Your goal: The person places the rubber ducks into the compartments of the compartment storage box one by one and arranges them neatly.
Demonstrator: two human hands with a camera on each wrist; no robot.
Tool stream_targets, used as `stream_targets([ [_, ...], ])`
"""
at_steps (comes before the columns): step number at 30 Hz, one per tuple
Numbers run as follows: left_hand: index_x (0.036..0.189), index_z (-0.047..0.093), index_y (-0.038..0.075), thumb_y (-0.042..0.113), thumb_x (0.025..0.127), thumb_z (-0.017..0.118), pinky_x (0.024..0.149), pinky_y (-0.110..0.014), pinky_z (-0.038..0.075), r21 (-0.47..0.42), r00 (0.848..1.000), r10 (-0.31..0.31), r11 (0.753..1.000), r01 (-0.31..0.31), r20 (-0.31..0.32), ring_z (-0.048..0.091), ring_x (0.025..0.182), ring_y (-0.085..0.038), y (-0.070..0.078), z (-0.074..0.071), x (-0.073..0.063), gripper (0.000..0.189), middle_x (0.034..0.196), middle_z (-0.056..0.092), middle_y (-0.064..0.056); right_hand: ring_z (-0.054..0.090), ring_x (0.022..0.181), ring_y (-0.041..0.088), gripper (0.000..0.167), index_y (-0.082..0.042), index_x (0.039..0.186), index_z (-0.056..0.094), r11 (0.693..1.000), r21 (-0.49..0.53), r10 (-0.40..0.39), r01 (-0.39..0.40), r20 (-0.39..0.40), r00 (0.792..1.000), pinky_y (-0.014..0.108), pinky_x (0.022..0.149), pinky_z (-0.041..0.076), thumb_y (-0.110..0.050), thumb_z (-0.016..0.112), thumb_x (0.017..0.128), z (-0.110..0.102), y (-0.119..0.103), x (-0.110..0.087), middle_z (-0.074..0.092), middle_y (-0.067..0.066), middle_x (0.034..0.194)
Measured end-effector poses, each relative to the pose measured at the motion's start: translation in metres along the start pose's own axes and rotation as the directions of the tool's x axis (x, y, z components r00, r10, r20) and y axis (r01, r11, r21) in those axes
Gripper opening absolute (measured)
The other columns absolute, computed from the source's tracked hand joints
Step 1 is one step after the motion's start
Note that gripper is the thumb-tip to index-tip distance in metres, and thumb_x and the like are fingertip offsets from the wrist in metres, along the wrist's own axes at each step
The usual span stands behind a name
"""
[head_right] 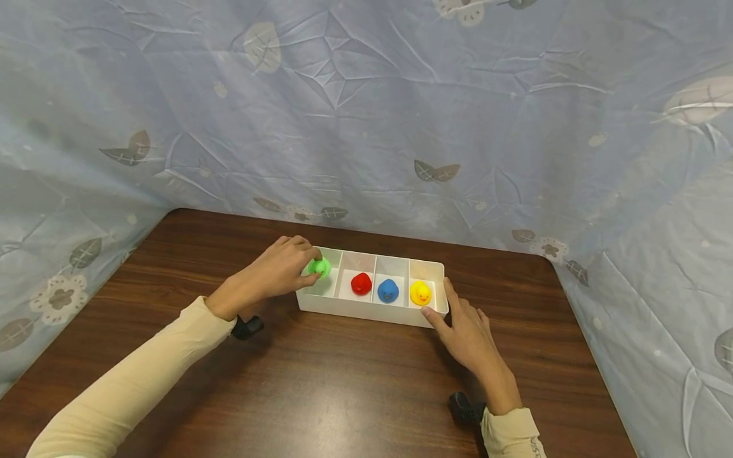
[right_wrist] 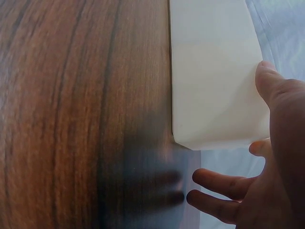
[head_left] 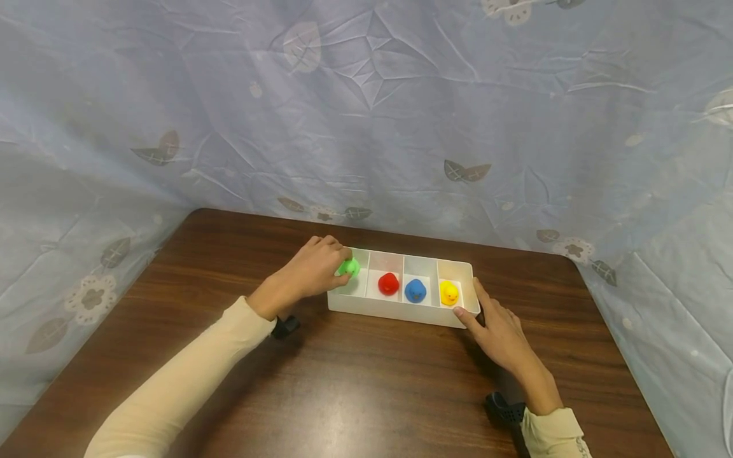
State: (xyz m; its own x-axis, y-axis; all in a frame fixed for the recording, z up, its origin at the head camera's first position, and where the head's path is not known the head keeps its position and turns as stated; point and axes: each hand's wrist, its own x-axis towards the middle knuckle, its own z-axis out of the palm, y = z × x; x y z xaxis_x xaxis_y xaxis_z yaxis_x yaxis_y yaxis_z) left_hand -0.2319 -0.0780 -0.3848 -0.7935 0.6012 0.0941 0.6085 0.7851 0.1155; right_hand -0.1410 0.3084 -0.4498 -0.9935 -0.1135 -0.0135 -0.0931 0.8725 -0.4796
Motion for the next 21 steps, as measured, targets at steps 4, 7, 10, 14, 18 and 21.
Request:
stream_targets([
  [4, 0.110, 0.073, 0.012, 0.030, 0.098, 0.074, 0.095, -0.045, 0.048, 0.000, 1.000, 0.009, 1.000, -0.009, -0.004, 0.064, 0.121, -0.029, 0.0007, 0.0018, 0.0004, 0.022, 0.112, 0.078, -0.004, 0.049, 0.143, 0.056, 0.087, -0.010, 0.172, 0.012, 1.000, -0.004, -0.001, 0.001, -0.003, 1.000, 0.080, 0.114, 0.027, -0.059, 0.048, 0.110, 0.0000, 0.0005, 0.0002, 0.046, 0.034, 0.159],
  [7, 0.109, 0.073, 0.012, 0.030, 0.098, 0.074, 0.096, -0.046, 0.048, -0.001, 1.000, 0.014, 1.000, -0.014, -0.007, 0.064, 0.121, -0.029, 0.0007, 0.0032, 0.0012, 0.021, 0.111, 0.078, -0.004, 0.049, 0.142, 0.056, 0.087, -0.010, 0.172, 0.012, 1.000, -0.008, -0.003, 0.003, -0.005, 1.000, 0.080, 0.114, 0.027, -0.059, 0.048, 0.110, 0.0001, 0.0009, 0.0003, 0.047, 0.034, 0.159],
  [10, 0.110, 0.074, 0.012, 0.030, 0.099, 0.073, 0.098, -0.046, 0.049, 0.000, 1.000, 0.014, 1.000, -0.014, -0.009, 0.064, 0.121, -0.029, 0.0003, 0.0046, 0.0020, 0.022, 0.112, 0.078, -0.004, 0.049, 0.143, 0.057, 0.087, -0.010, 0.172, 0.012, 1.000, -0.004, -0.002, 0.002, -0.005, 1.000, 0.080, 0.114, 0.026, -0.059, 0.048, 0.110, 0.0004, 0.0010, 0.0001, 0.046, 0.034, 0.159],
  [14, 0.119, 0.074, 0.011, 0.031, 0.099, 0.074, 0.102, -0.049, 0.050, -0.010, 1.000, 0.009, 1.000, -0.009, -0.004, 0.063, 0.126, -0.030, -0.0003, 0.0063, 0.0030, 0.028, 0.121, 0.078, -0.006, 0.049, 0.143, 0.056, 0.087, -0.010, 0.172, 0.012, 1.000, 0.001, -0.004, 0.004, -0.007, 1.000, 0.080, 0.114, 0.026, -0.059, 0.048, 0.109, 0.0007, 0.0011, 0.0002, 0.047, 0.034, 0.159],
  [18, 0.134, 0.071, 0.011, 0.031, 0.100, 0.075, 0.111, -0.053, 0.049, -0.026, 1.000, -0.005, 1.000, 0.005, 0.001, 0.062, 0.133, -0.033, -0.0006, 0.0076, 0.0031, 0.040, 0.136, 0.075, -0.010, 0.049, 0.142, 0.056, 0.087, -0.010, 0.172, 0.012, 1.000, 0.000, -0.004, 0.004, -0.005, 1.000, 0.079, 0.114, 0.027, -0.059, 0.048, 0.110, 0.0006, 0.0009, 0.0003, 0.047, 0.034, 0.159],
  [21, 0.138, 0.069, 0.011, 0.029, 0.101, 0.075, 0.114, -0.054, 0.048, -0.026, 1.000, -0.007, 1.000, 0.007, -0.002, 0.061, 0.134, -0.034, -0.0009, 0.0080, 0.0031, 0.041, 0.139, 0.072, -0.011, 0.049, 0.143, 0.056, 0.087, -0.011, 0.172, 0.010, 1.000, 0.001, -0.003, 0.003, -0.002, 1.000, 0.079, 0.114, 0.027, -0.059, 0.047, 0.110, 0.0003, 0.0008, 0.0002, 0.046, 0.034, 0.160],
])
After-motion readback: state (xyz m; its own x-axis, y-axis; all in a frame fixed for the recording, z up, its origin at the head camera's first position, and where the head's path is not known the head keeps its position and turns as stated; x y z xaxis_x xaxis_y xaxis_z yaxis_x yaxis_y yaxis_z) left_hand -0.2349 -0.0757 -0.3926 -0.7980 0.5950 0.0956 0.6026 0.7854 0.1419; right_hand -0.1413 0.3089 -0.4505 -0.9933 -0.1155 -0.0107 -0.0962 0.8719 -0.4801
